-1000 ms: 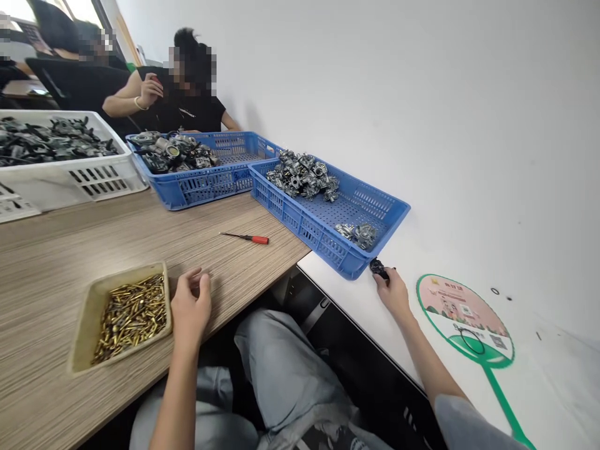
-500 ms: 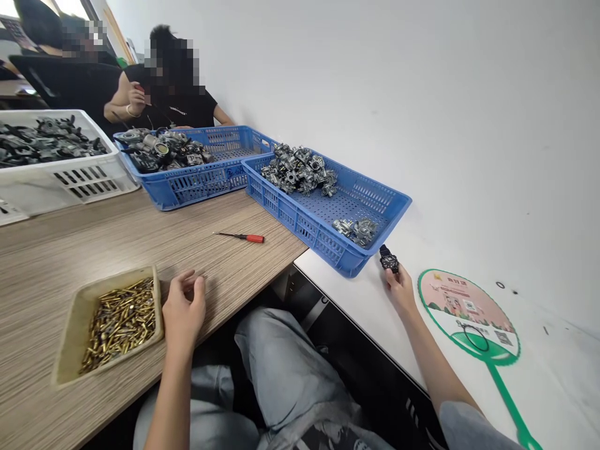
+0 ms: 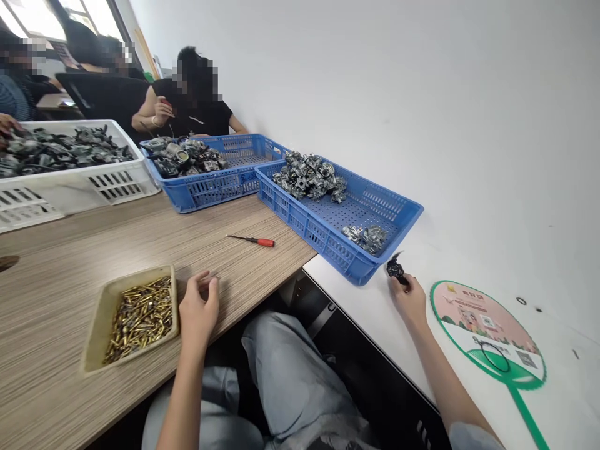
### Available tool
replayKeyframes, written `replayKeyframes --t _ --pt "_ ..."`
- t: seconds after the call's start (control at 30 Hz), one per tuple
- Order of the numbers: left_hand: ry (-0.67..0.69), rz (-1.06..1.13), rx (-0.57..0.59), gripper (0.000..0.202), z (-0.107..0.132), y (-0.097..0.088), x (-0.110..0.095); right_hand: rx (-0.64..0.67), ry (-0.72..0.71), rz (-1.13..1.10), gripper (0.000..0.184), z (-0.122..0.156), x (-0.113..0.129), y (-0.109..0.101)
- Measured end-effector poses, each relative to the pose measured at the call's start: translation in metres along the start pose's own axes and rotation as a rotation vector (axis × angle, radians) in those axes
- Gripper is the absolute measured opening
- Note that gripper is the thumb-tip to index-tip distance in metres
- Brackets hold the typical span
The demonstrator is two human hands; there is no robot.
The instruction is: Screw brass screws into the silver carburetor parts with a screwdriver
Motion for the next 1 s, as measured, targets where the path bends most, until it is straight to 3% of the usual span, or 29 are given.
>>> replayKeyframes --t 0.13,0.23,0.33,0.4,0.47,0.53,0.6,0.67,0.77,0.83,0.9,1.0 --pt "0.018 0.032 0.006 0.052 -0.001 0.003 0.003 -0.038 -0.034 0.039 0.047 0.0 0.011 -0.001" --pt "0.034 0.062 0.022 0.053 -0.001 0.006 0.005 -0.161 -0.11 0.043 0.049 -0.009 0.034 -0.009" --pt "0.049 0.085 0.013 0.051 0.0 0.009 0.006 -0.262 -0.315 0.019 0.04 -0.03 0.082 -0.008" --pt "0.056 0.098 -0.003 0.049 0.0 0.011 0.007 -0.168 -0.428 -0.024 0.034 -0.049 0.126 0.009" --pt "0.061 0.107 -0.013 0.047 0.0 0.012 0.008 -0.012 -0.549 -0.038 0.03 -0.067 0.175 0.041" --pt "0.063 0.116 -0.015 0.046 0.0 0.013 0.009 0.214 -0.638 0.004 0.027 -0.084 0.222 0.087" --pt "0.063 0.126 -0.015 0.046 0.0 0.014 0.009 0.419 -0.574 0.098 0.026 -0.099 0.256 0.141" --pt "0.057 0.128 -0.021 0.046 0.001 0.014 0.009 0.514 -0.52 0.146 0.02 -0.113 0.279 0.198" --pt "0.052 0.126 -0.028 0.047 0.002 0.014 0.009 0.553 -0.402 0.22 0.014 -0.128 0.293 0.279" --pt "0.057 0.13 -0.03 0.046 0.003 0.014 0.01 0.531 -0.311 0.255 0.02 -0.134 0.295 0.322" --pt "0.055 0.128 -0.04 0.047 0.003 0.015 0.012 0.499 -0.236 0.272 0.03 -0.138 0.294 0.356" --pt "0.047 0.13 -0.032 0.048 0.003 0.016 0.014 0.448 -0.189 0.268 0.036 -0.143 0.294 0.389"
Point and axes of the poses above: each hand's wrist, its own z-axis away from the middle knuckle, its own y-axis out of the palm, x = y × z, the point moved 2 cm from there along -z, towards the middle knuckle, and after that the axes turned 14 degrees about -z, right-handed, at the moved point
